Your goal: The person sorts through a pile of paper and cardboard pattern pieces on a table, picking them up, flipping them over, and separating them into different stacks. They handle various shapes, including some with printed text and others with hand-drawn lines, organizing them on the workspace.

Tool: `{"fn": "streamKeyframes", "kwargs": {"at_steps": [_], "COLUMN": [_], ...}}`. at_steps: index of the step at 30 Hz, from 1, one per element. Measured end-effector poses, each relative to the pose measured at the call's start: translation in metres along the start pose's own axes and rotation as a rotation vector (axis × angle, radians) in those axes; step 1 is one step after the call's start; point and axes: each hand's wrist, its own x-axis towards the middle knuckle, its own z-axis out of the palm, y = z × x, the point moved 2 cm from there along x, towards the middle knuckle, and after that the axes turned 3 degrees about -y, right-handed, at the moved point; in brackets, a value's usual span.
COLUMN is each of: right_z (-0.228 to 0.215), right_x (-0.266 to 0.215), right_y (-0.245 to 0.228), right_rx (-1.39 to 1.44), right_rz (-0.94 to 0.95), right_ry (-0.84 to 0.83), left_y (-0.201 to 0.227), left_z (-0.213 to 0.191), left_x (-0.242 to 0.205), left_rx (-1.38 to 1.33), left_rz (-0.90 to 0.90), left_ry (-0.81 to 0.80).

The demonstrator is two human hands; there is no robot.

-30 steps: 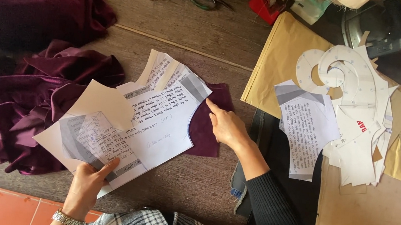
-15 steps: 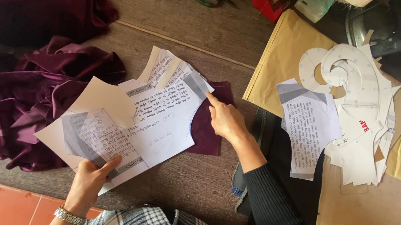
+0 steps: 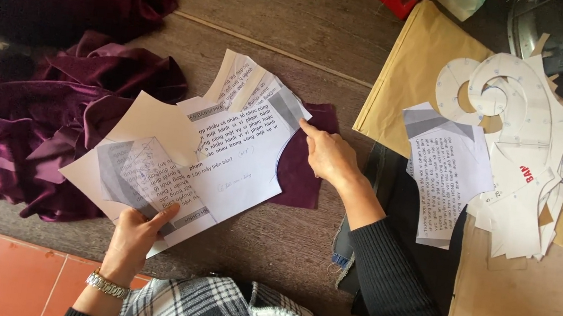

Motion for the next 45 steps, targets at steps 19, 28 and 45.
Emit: {"fn": "streamKeyframes", "kwargs": {"at_steps": [19, 28, 45], "right_z": [-0.005, -0.005, 0.008], "right_x": [-0.003, 0.010, -0.087], "right_y": [-0.008, -0.002, -0.040], "right_rx": [-0.031, 0.020, 0.448], "right_rz": [0.033, -0.049, -0.343], "right_ry": [-0.030, 0.108, 0.080], "left_y": [0.075, 0.115, 0.147], "left_z": [-0.023, 0.013, 0.093], "left_x": [-0.038, -0.029, -0.072], "left_rx": [0.426, 1.705, 1.369], "left_rz": [-0.130, 0.687, 0.933], "left_ry": [-0.119, 0.214, -0.499]}}
